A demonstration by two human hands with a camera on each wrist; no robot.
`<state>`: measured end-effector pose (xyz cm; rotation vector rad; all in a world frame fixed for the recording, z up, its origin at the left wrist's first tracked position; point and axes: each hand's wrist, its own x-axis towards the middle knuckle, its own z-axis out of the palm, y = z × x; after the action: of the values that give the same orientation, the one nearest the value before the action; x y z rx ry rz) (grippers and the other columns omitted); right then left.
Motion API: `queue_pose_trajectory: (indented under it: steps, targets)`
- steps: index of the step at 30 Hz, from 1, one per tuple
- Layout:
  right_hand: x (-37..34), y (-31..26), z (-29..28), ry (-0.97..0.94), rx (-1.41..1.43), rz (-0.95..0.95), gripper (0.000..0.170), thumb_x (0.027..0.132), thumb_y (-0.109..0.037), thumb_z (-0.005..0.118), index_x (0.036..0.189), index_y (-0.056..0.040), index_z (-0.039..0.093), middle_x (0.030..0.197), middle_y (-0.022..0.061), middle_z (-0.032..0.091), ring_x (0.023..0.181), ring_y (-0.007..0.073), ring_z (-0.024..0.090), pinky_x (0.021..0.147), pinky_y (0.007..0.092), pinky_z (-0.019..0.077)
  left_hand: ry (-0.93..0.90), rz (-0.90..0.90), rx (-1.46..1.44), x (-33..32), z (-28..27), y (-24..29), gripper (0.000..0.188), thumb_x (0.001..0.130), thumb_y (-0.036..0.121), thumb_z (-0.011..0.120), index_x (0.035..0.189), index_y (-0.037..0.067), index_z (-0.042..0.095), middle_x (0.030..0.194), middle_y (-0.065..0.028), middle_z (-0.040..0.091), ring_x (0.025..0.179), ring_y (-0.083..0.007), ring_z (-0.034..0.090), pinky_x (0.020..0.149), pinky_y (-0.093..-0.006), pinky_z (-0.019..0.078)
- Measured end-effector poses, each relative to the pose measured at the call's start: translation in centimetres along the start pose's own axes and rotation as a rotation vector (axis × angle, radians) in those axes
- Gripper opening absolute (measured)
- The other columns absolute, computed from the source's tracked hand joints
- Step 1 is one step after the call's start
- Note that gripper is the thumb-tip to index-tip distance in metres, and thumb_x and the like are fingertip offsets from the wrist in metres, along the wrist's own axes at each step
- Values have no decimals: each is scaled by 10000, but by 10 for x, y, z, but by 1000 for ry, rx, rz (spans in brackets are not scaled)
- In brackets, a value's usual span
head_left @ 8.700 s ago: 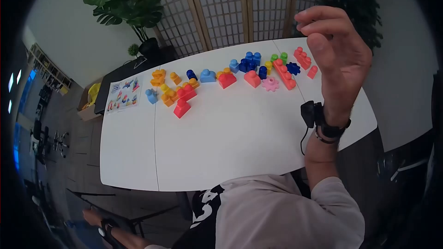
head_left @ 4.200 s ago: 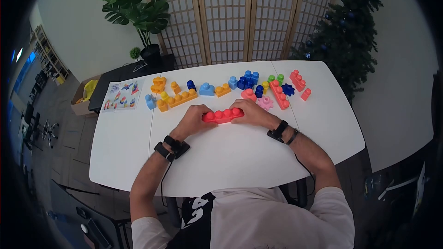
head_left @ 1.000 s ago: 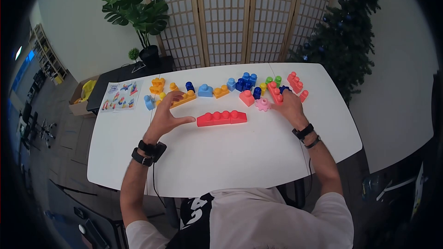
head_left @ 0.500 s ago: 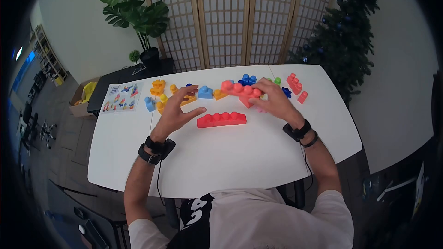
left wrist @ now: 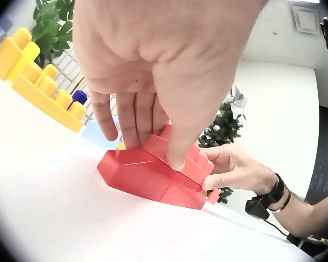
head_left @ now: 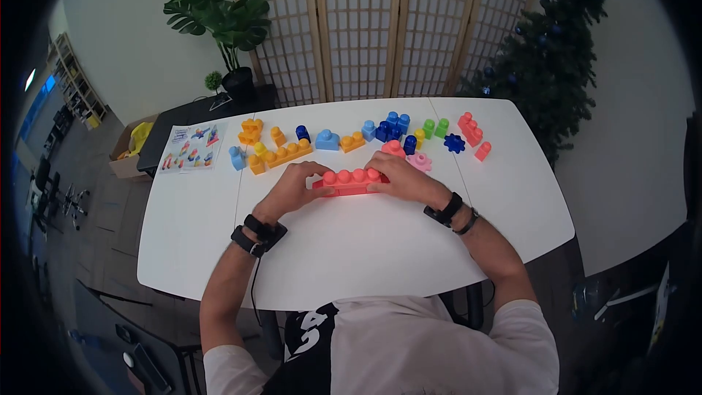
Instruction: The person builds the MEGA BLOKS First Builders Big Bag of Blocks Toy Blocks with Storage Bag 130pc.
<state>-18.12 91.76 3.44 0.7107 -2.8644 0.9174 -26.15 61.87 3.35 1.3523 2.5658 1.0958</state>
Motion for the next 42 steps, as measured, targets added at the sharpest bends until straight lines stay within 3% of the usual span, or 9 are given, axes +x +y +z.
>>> queue_pose_trajectory:
  steps: [9,17,34,42]
  targets:
    - [2,6,9,-8,-86,-64,416,969,-228,770,1260,39,638,1227,177,632,1178,354,630,1006,436,522,-55,12,71,9,0,1,391,839,210,932,1139,4,790,1094,-143,801,992,-299,746,909,-387,596]
    - [6,-4,6,-74,-83,-59,316,964,-178,733,1127,34,565,1175,189,595,1168,372,619,983,466,511,-128,51,262,22,0,10,383,791,178,936,1102,2,800,1015,-172,794,942,-350,748,845,-408,586]
    - [18,6,18,-69,-104,-63,358,891,-162,774,1125,28,580,1158,189,614,1157,378,639,978,466,524,-147,25,271,28,6,13,377,753,200,927,1049,5,800,931,-194,781,887,-384,736,826,-438,584]
    - [18,8,22,-32,-89,-53,357,850,-157,779,1120,24,632,1129,208,689,1146,392,657,981,485,529,-155,-10,196,25,7,16,336,739,158,949,977,-10,782,834,-162,754,745,-314,680,737,-382,548]
